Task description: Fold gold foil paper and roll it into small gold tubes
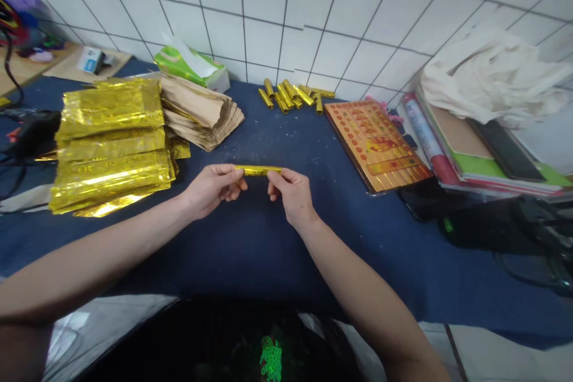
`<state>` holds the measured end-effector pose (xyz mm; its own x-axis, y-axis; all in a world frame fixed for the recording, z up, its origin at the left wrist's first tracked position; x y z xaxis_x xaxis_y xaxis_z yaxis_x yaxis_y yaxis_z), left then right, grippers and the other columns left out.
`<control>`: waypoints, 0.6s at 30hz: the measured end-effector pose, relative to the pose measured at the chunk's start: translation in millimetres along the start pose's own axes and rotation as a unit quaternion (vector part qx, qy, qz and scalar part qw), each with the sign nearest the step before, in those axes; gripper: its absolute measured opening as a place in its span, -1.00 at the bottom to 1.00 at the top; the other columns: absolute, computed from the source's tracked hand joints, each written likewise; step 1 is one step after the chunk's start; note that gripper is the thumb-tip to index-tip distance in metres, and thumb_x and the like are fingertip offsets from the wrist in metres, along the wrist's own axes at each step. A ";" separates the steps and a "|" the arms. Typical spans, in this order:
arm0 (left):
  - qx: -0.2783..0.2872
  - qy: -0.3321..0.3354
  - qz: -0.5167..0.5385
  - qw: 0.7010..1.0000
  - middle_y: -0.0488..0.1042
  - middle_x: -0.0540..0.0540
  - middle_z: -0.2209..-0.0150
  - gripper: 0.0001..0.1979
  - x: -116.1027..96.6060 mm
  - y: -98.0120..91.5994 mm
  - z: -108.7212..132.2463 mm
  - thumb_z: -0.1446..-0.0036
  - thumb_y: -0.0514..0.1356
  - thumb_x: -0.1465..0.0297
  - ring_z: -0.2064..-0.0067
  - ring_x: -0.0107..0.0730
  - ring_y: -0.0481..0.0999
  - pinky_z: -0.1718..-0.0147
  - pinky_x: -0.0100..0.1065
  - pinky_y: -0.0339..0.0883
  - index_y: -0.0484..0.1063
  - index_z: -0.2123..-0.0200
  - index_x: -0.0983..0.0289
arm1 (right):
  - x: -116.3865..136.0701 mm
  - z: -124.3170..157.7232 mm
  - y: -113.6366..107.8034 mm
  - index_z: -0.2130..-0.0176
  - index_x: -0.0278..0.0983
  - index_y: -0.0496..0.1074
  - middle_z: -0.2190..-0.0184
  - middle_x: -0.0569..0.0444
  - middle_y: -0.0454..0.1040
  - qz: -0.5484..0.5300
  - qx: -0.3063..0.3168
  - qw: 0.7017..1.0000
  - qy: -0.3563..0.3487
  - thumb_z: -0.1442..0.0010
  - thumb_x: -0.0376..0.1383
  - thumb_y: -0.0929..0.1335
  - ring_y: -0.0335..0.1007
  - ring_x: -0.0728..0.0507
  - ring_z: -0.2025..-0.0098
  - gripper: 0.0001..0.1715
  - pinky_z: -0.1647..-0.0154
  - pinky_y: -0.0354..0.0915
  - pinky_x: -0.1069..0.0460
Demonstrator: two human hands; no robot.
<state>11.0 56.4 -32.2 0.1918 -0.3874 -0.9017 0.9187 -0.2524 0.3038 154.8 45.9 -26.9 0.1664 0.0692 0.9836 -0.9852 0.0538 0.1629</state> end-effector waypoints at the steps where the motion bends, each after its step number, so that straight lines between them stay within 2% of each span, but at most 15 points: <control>1: 0.006 -0.006 0.004 1.000 0.45 0.04 0.60 -0.71 0.4 1.8 0.9 0.13 0.30 0.24 0.70 -0.64 0.30 0.74 -0.56 0.05 0.38 0.59 0.36 | -0.6 0.0 -0.2 0.64 -0.29 0.32 0.74 0.22 0.29 -0.005 -0.003 1.000 0.004 -0.01 -0.22 0.38 0.14 0.09 0.72 -0.70 0.69 0.04 0.13; 9: -0.009 0.012 0.033 0.999 0.46 0.07 0.63 -0.75 -1.6 1.9 2.8 0.14 0.31 0.30 0.65 -0.57 0.39 0.67 -0.55 0.21 0.41 0.59 0.38 | -3.3 1.7 2.8 0.64 -0.28 0.34 0.75 0.24 0.26 -0.040 -0.012 0.999 0.004 0.03 -0.22 0.39 0.11 0.09 0.72 -0.73 0.69 0.07 0.12; 13: -0.011 0.021 0.025 0.999 0.48 0.09 0.57 -0.76 -1.1 -0.1 1.0 0.13 0.30 0.32 0.62 -0.57 0.42 0.66 -0.55 0.25 0.36 0.57 0.38 | -4.1 -0.4 0.3 0.61 -0.28 0.34 0.75 0.25 0.26 -0.047 -0.029 0.998 0.010 0.06 -0.23 0.40 0.10 0.09 0.72 -0.77 0.70 0.07 0.13; 15: -0.026 0.043 0.010 0.999 0.48 0.07 0.54 -0.76 -3.0 -2.7 -0.1 0.14 0.31 0.34 0.60 -0.55 0.44 0.65 -0.55 0.27 0.32 0.53 0.37 | -4.7 -1.6 -0.9 0.60 -0.28 0.33 0.75 0.26 0.26 -0.053 -0.036 0.998 0.019 0.06 -0.22 0.40 0.10 0.10 0.73 -0.77 0.71 0.07 0.13; 18: -0.064 0.124 -0.029 0.990 0.44 -0.01 0.50 -0.70 -13.6 -7.5 0.7 0.20 0.33 0.41 0.56 -0.48 0.48 0.60 -0.48 0.34 0.25 0.43 0.33 | -6.2 -2.3 -1.9 0.57 -0.28 0.33 0.76 0.26 0.27 -0.070 -0.044 0.996 0.036 0.07 -0.20 0.42 0.09 0.10 0.75 -0.76 0.72 0.07 0.13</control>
<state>1.3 62.9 -22.0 0.2017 -0.1418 -0.9691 0.9637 -0.1482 0.2223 155.8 47.6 -33.5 0.3076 0.1268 0.9430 -0.9451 0.1556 0.2874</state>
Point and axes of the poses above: each hand's wrist, its own z-axis away from the middle knuckle, its own y-axis out of the palm, x = y × z, the point moved 8 cm from there along -z, towards the middle knuckle
